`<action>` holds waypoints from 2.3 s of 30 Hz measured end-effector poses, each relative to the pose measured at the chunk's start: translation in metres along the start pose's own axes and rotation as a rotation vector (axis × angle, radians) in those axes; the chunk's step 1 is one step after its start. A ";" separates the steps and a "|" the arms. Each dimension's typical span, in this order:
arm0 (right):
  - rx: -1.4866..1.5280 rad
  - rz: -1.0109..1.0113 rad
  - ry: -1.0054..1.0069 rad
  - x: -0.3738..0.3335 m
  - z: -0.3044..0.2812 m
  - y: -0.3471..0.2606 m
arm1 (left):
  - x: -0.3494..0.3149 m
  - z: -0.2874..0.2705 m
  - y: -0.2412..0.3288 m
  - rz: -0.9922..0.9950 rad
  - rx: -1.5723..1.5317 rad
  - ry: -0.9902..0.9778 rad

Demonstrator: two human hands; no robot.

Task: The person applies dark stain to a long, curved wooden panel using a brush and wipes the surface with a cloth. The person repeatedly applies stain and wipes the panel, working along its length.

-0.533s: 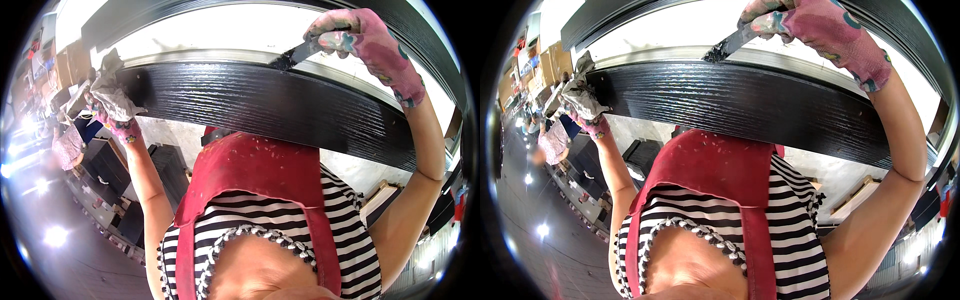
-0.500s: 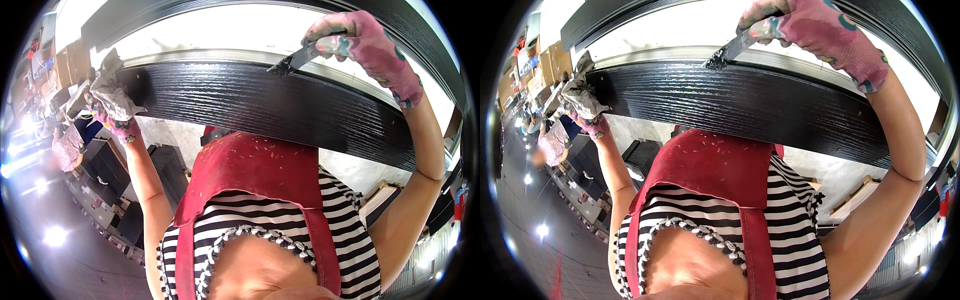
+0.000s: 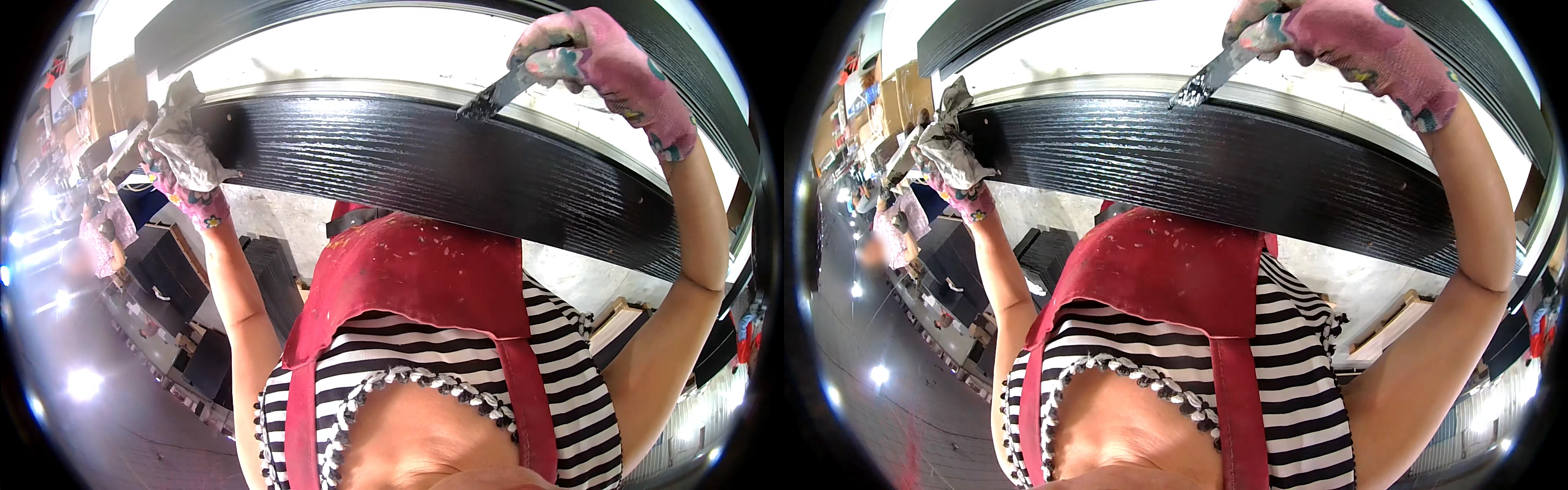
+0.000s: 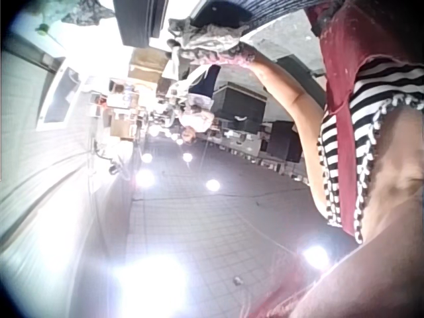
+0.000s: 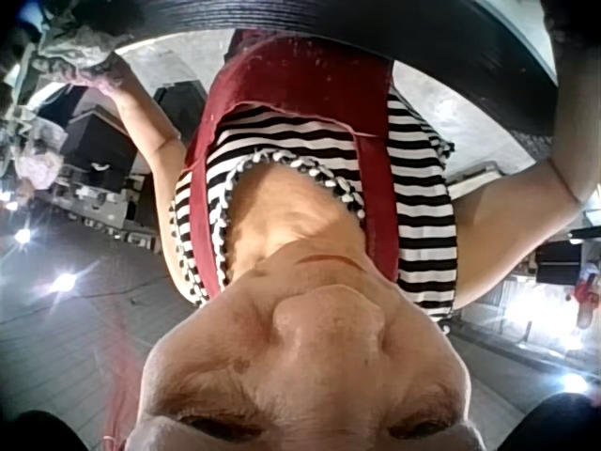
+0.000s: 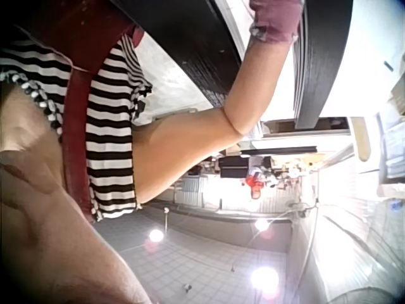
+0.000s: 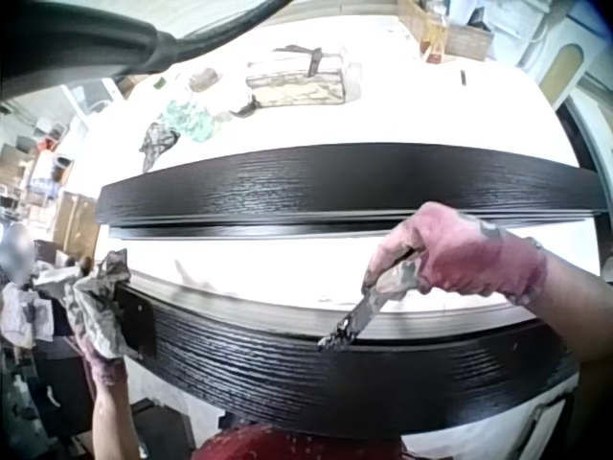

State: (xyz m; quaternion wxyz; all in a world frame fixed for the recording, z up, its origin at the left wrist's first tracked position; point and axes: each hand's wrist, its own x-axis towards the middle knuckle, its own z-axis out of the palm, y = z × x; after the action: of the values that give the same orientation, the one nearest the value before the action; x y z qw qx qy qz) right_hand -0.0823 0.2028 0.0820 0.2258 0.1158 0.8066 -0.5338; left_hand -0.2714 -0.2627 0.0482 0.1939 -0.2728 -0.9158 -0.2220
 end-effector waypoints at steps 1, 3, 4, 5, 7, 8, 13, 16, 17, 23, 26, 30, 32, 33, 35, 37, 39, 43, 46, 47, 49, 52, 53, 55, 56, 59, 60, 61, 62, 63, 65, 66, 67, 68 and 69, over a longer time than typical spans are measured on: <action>0.176 0.009 -0.066 -0.001 -0.005 -0.004 | 0.001 0.000 0.000 -0.099 -0.123 0.000; 0.320 -0.002 -0.099 -0.005 -0.012 -0.011 | 0.002 -0.001 0.001 -0.151 -0.141 -0.033; 0.207 -0.026 -0.098 -0.003 -0.013 -0.013 | 0.002 -0.002 0.001 -0.104 -0.035 -0.067; 0.095 -0.048 -0.097 -0.002 -0.013 -0.015 | 0.003 -0.002 0.001 -0.017 0.075 -0.062; -0.025 -0.038 -0.104 -0.001 -0.015 -0.017 | 0.005 -0.001 0.001 -0.107 -0.050 -0.047; -0.036 -0.009 -0.113 0.000 -0.015 -0.017 | 0.005 -0.001 0.001 -0.133 -0.109 -0.017; 0.090 -0.043 -0.052 -0.003 -0.011 -0.016 | 0.000 -0.001 -0.003 0.082 0.224 -0.016; -0.014 -0.190 -0.037 -0.005 -0.009 -0.018 | -0.003 0.003 -0.005 -0.046 -0.055 0.040; 0.001 -0.154 -0.034 -0.005 -0.009 -0.019 | -0.002 0.005 -0.005 -0.079 -0.104 0.072; -0.106 -0.047 -0.008 -0.012 -0.008 -0.028 | 0.004 0.006 -0.004 -0.242 -0.308 0.018; -0.108 -0.069 0.006 -0.013 -0.006 -0.026 | 0.007 0.001 -0.005 -0.155 -0.362 -0.067; 0.072 -0.010 -0.022 -0.006 -0.011 -0.023 | 0.007 -0.003 -0.012 0.184 0.282 -0.110; 0.115 0.023 -0.051 -0.005 -0.012 -0.022 | 0.007 -0.001 -0.018 0.009 -0.077 -0.113; 0.136 0.040 -0.064 -0.006 -0.012 -0.022 | 0.007 0.001 -0.021 -0.019 -0.138 -0.113; -0.085 -0.037 -0.024 -0.009 -0.011 -0.023 | 0.008 0.002 -0.028 0.202 0.149 -0.118; -0.092 -0.058 -0.004 -0.010 -0.010 -0.024 | 0.009 0.003 -0.034 0.217 0.078 -0.154; 0.112 -0.022 -0.004 -0.008 -0.009 -0.025 | 0.008 0.003 -0.035 0.157 -0.033 -0.145; -0.050 -0.006 -0.037 -0.005 -0.009 -0.027 | 0.006 0.007 -0.022 -0.151 -0.413 -0.045; -0.144 -0.023 0.002 -0.005 -0.009 -0.027 | 0.008 0.006 -0.005 -0.097 -0.239 -0.071; -0.108 -0.063 0.013 -0.005 -0.008 -0.026 | 0.010 0.006 0.000 -0.065 -0.170 -0.082; -0.038 -0.144 0.031 -0.006 -0.007 -0.025 | 0.011 0.004 0.006 -0.030 -0.130 -0.091; -0.105 -0.086 -0.007 -0.004 -0.006 -0.024 | 0.009 0.004 0.001 -0.087 -0.254 -0.079; -0.158 -0.073 -0.012 -0.003 -0.006 -0.024 | 0.009 0.005 -0.004 -0.113 -0.303 -0.071; -0.096 -0.078 0.006 -0.004 -0.006 -0.024 | 0.006 0.007 -0.015 -0.163 -0.401 -0.047; -0.085 -0.129 0.023 -0.006 -0.007 -0.024 | 0.006 0.007 -0.020 -0.149 -0.346 -0.040; -0.038 -0.041 0.003 -0.011 -0.008 -0.021 | 0.002 0.006 -0.023 -0.025 0.023 -0.047; -0.118 -0.094 0.029 -0.012 -0.004 -0.018 | 0.001 0.005 -0.020 0.035 0.178 -0.052; -0.184 -0.250 0.066 -0.006 -0.001 -0.012 | 0.000 0.004 -0.015 0.103 0.334 -0.071; -0.255 -0.404 0.114 0.000 0.003 -0.010 | 0.000 0.002 -0.009 0.207 0.483 -0.020; -0.201 -0.384 0.126 0.001 0.003 -0.005 | 0.001 0.000 -0.003 0.226 0.492 -0.024; -0.096 -0.289 0.125 0.001 0.003 0.000 | 0.002 -0.002 0.009 -0.221 -0.041 -0.067; -0.046 -0.319 0.101 0.001 0.003 0.001 | 0.004 -0.002 0.011 -0.403 -0.467 0.028; 0.013 -0.216 0.073 -0.002 0.003 0.002 | 0.004 -0.002 0.013 -0.712 -1.061 0.145; 0.048 -0.144 0.078 -0.004 0.004 0.002 | 0.008 0.000 0.011 -0.654 -0.451 0.156; 0.028 -0.147 0.071 -0.007 0.003 0.001 | 0.008 0.000 0.009 -0.577 -0.776 0.160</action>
State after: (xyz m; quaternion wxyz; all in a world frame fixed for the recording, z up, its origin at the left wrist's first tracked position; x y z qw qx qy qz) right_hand -0.0748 0.2009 0.0838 0.1555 0.0783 0.8129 -0.5558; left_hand -0.2725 -0.2530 0.0545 0.0783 -0.0421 -0.7859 -0.6120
